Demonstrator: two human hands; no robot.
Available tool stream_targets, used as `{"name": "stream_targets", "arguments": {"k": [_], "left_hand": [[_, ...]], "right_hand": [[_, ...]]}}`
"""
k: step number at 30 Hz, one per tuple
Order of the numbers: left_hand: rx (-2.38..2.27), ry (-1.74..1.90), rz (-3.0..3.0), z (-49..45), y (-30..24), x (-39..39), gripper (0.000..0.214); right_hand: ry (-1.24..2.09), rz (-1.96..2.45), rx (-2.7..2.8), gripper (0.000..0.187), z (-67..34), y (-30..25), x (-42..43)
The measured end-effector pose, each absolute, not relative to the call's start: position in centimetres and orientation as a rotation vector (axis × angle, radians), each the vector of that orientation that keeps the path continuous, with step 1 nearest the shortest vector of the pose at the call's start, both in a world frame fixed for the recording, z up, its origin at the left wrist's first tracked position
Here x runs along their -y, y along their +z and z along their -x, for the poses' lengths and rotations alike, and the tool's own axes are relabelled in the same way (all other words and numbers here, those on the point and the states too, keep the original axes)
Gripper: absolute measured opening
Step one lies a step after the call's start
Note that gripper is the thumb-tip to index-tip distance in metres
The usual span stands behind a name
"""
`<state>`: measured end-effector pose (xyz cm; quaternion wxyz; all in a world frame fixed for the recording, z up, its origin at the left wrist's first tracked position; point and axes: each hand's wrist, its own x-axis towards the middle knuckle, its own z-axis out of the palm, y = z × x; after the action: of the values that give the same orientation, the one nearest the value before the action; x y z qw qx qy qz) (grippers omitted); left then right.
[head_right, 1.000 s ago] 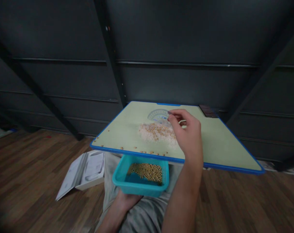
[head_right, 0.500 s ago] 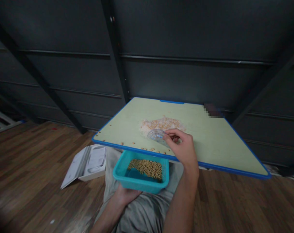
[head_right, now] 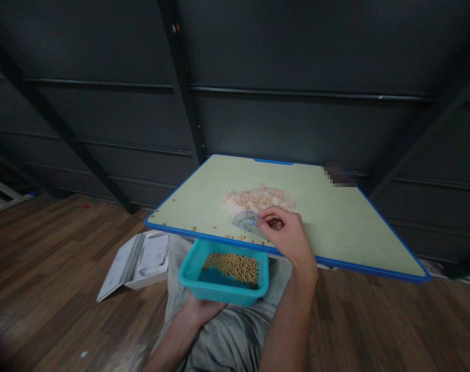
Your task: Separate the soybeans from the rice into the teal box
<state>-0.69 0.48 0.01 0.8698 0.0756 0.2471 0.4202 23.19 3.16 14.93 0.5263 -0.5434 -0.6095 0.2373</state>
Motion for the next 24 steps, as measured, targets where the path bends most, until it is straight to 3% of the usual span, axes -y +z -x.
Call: {"name": "stream_targets", "arguments": {"k": [14,24], "left_hand": [[-0.549,0.877,-0.205,0.25,0.34,-0.3,0.029],[-0.537,0.872,-0.211,0.15,0.69,-0.16,0.051]], "right_hand": [[0.664,1.232,1.537,0.01,-23.2,14.89,-3.0],[0.617,1.22,1.555,0.012,-23.02,15.31,-2.57]]}}
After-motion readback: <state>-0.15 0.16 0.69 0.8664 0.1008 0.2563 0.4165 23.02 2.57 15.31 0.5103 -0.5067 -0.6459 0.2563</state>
